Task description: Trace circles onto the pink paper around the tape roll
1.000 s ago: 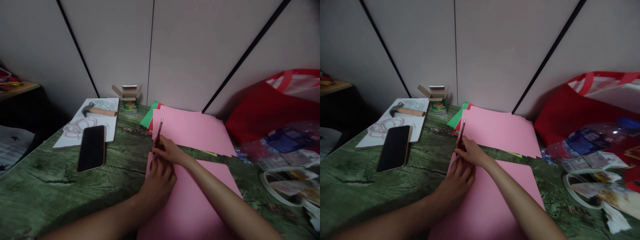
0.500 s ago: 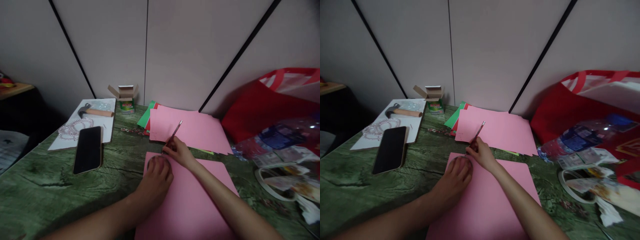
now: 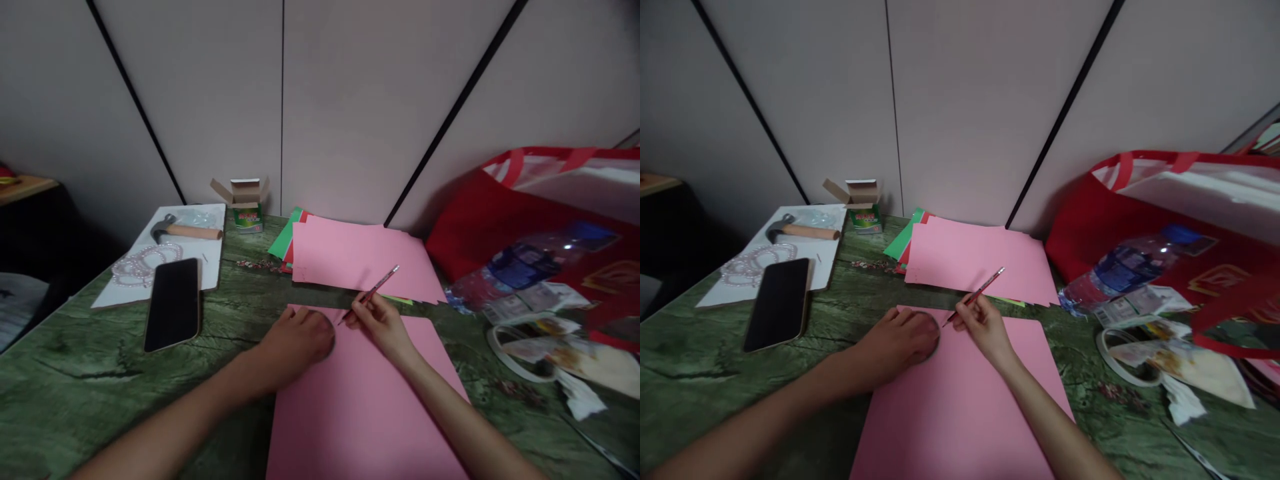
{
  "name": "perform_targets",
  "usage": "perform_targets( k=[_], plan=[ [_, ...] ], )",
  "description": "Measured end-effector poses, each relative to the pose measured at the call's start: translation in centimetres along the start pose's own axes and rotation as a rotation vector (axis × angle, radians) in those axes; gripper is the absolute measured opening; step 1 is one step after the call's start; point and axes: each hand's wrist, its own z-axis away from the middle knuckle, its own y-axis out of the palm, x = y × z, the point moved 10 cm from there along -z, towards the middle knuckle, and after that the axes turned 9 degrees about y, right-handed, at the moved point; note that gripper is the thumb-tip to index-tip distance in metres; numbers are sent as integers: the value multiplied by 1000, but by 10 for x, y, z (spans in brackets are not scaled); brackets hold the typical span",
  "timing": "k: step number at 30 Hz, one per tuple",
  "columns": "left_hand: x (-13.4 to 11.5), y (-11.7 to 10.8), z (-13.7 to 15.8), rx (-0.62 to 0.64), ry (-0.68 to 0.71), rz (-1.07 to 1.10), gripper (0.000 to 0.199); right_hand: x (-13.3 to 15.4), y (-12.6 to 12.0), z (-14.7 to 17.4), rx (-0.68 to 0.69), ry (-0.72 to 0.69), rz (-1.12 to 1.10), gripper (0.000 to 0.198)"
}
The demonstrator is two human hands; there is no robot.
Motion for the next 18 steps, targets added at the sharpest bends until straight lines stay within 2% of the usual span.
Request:
perform_targets(
  k=[6, 11, 18],
  plan=[
    [10, 4, 6, 59, 38, 89, 36, -6, -6, 9, -50, 16, -136, 44],
    [14, 5, 8, 145, 7, 124, 31, -8, -2, 9, -40, -22, -149, 42],
    [13, 5, 7, 151, -1, 116, 30, -9, 2, 7, -21, -32, -114, 42]
  ],
)
